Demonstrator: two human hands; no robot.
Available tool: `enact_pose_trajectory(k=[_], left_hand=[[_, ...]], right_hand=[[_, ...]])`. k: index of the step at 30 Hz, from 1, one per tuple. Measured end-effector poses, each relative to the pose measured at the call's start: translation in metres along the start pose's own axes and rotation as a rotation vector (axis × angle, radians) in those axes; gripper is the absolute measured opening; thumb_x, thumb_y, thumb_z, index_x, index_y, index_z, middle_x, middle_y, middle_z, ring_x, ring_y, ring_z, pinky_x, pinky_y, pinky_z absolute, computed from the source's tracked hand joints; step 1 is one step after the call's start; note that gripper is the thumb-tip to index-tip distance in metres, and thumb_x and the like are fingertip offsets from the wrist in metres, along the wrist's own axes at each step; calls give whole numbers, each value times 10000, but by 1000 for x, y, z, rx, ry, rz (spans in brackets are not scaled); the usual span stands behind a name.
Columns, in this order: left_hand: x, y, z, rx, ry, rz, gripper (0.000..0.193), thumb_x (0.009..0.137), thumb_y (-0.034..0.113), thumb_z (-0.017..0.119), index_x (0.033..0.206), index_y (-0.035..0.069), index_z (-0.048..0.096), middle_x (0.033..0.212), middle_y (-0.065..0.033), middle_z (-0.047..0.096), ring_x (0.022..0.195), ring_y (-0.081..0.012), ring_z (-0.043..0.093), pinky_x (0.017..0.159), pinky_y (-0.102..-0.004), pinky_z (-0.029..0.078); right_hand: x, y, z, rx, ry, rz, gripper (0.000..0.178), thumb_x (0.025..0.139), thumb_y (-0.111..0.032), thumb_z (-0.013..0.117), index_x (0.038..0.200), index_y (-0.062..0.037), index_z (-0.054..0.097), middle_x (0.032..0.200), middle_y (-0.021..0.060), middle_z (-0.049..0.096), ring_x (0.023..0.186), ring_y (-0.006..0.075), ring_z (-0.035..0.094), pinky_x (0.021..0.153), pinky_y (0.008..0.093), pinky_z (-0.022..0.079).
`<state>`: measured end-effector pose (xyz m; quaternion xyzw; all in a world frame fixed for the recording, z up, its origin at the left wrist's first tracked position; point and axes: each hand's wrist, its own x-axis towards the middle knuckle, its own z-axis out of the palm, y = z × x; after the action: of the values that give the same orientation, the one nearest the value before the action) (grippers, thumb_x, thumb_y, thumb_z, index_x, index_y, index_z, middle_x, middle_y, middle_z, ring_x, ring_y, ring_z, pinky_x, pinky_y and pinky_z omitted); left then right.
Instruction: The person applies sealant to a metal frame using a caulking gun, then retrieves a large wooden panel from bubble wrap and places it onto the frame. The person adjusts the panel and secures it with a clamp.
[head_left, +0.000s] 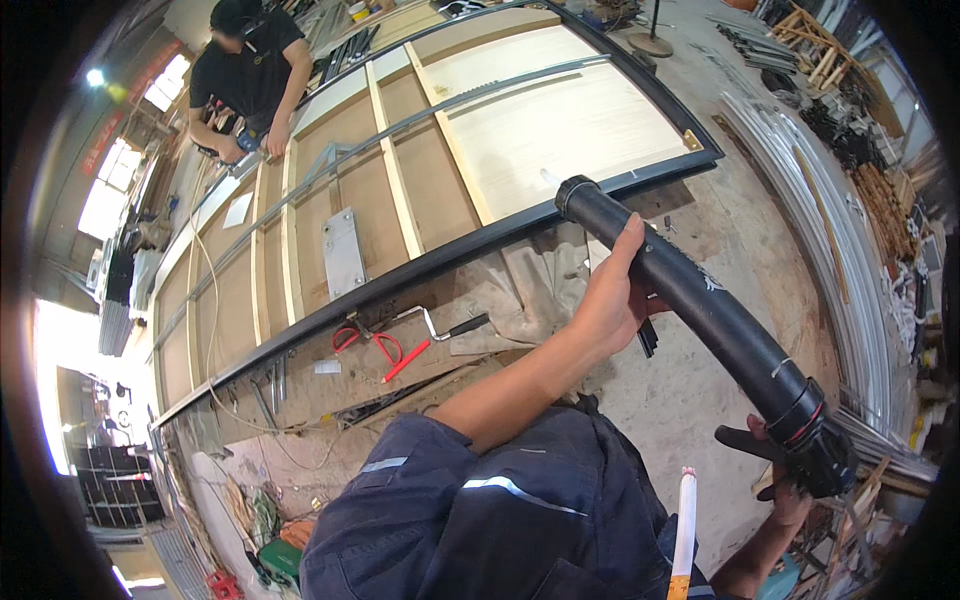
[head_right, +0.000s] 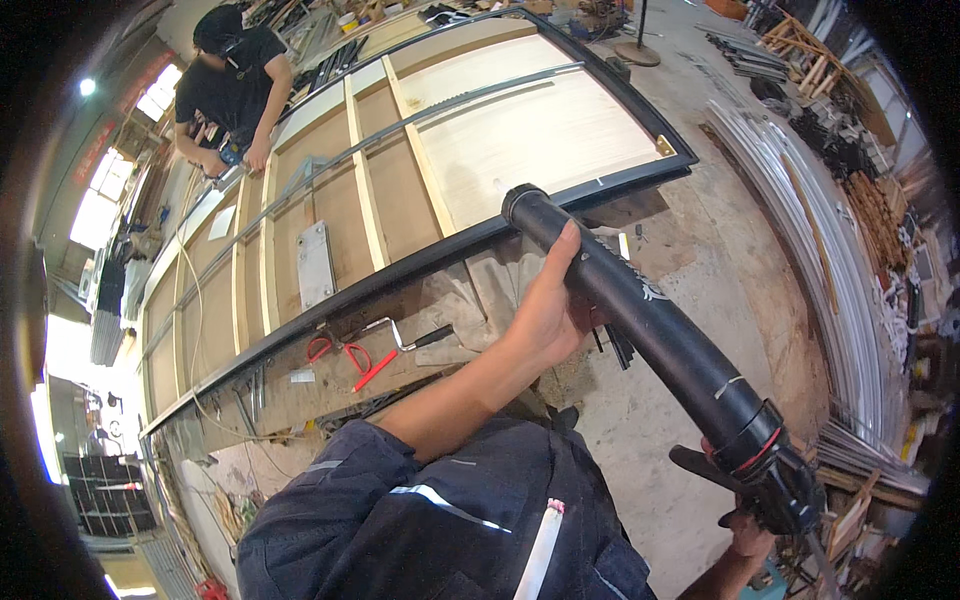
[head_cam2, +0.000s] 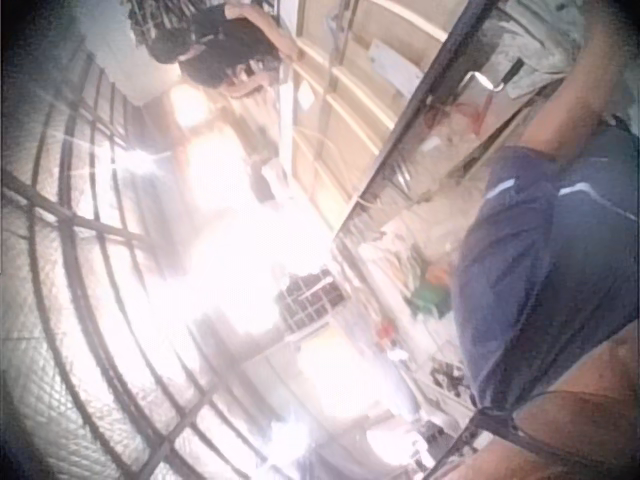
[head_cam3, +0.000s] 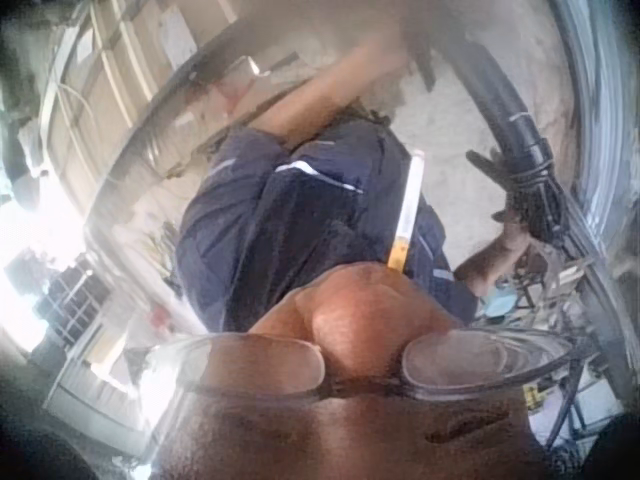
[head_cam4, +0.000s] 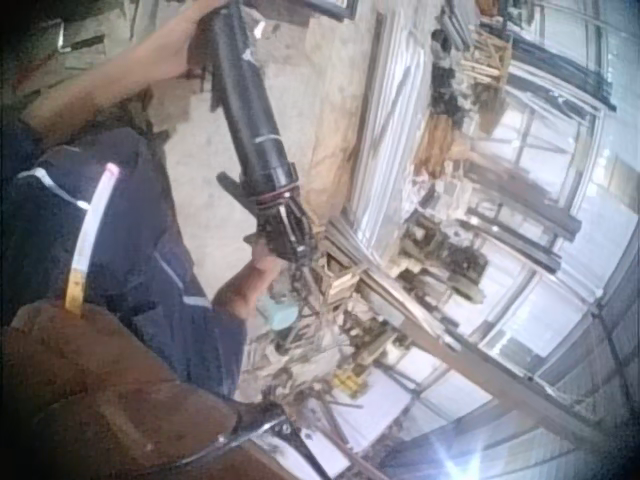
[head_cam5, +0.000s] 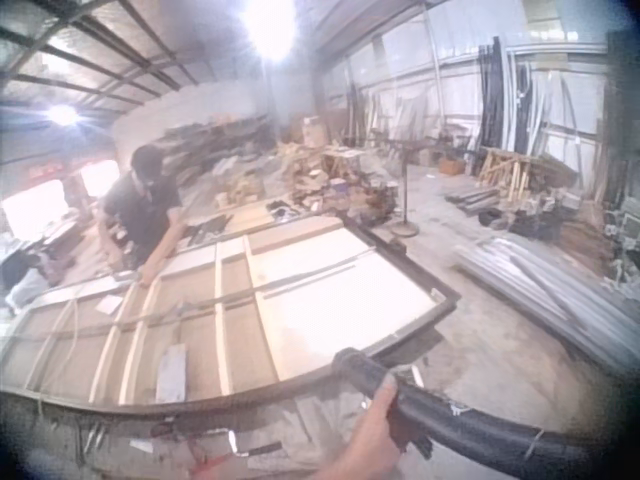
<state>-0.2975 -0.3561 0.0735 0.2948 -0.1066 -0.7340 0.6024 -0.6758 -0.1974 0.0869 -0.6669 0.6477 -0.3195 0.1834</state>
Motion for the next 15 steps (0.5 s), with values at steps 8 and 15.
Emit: enact_pose_trajectory(k=[8, 15], left_hand=[[1, 22, -33, -76, 16, 51, 581, 963, 644, 523, 1167, 105, 603, 1052, -88, 688, 964, -200, 680, 844, -391, 579], [12, 37, -60, -161, 60, 62, 617, 958, 674, 501, 1182, 109, 608, 1052, -82, 682, 948, -172, 668, 831, -346, 574]], right_hand=[[127, -129, 4, 778, -601, -23, 779, 928, -615, 590, 1339, 39, 490, 1182, 198, 609, 1055, 375, 638, 933, 551, 513], [180, -170, 17, 684, -652, 47, 788, 930, -628, 566, 1311, 56, 479, 1030, 191, 601, 960, 317, 635, 891, 499, 515]])
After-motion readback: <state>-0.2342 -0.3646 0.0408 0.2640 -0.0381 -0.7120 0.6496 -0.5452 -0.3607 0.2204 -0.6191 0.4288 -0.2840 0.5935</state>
